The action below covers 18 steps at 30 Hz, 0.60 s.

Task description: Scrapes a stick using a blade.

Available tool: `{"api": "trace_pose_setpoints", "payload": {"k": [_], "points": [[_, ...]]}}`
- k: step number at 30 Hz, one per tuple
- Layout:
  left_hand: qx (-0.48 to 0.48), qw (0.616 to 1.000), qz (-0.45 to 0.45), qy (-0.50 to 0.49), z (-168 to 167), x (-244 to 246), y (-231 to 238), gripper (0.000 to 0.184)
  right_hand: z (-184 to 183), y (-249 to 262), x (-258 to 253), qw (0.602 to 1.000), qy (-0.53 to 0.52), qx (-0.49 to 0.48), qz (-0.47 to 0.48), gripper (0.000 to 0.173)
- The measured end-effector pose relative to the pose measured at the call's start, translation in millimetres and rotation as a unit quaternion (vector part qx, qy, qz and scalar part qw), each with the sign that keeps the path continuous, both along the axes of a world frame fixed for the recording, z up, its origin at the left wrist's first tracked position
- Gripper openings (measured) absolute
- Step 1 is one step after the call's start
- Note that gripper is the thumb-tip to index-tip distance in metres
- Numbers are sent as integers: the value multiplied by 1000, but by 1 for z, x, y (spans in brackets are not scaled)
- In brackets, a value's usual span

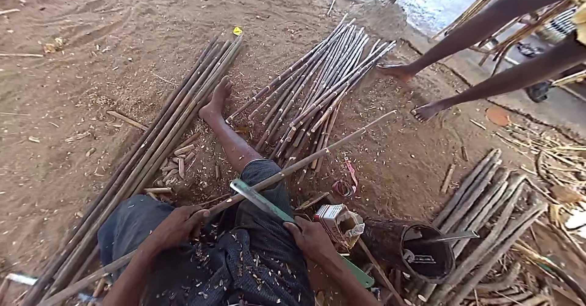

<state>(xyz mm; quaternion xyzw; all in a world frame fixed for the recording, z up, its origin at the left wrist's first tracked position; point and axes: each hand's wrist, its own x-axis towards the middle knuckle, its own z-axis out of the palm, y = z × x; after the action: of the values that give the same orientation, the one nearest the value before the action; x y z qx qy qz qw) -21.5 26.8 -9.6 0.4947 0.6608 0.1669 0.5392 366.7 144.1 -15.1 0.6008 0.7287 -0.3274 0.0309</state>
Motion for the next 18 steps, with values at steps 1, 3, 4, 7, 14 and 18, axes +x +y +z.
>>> {"api": "trace_pose_setpoints", "payload": {"k": [1,3,4,7,14,18], "points": [[-4,1000,-5,-10,-1,-1,2,44,1,2,3,1000,11,4,-21,56],[-18,999,-7,-30,-3,-2,5,41,-2,25,14,984,67,33,-159,55],[-22,999,-4,-33,-4,0,2,40,-8,28,17,974,86,53,-204,55],[-24,999,-21,-20,-2,-6,8,39,-6,7,2,998,27,28,-55,55],[-25,999,-13,-33,-8,-9,10,42,-7,13,5,995,38,21,-93,56],[-36,997,-22,-58,-9,-9,14,42,-4,19,11,991,49,18,-126,54]]}}
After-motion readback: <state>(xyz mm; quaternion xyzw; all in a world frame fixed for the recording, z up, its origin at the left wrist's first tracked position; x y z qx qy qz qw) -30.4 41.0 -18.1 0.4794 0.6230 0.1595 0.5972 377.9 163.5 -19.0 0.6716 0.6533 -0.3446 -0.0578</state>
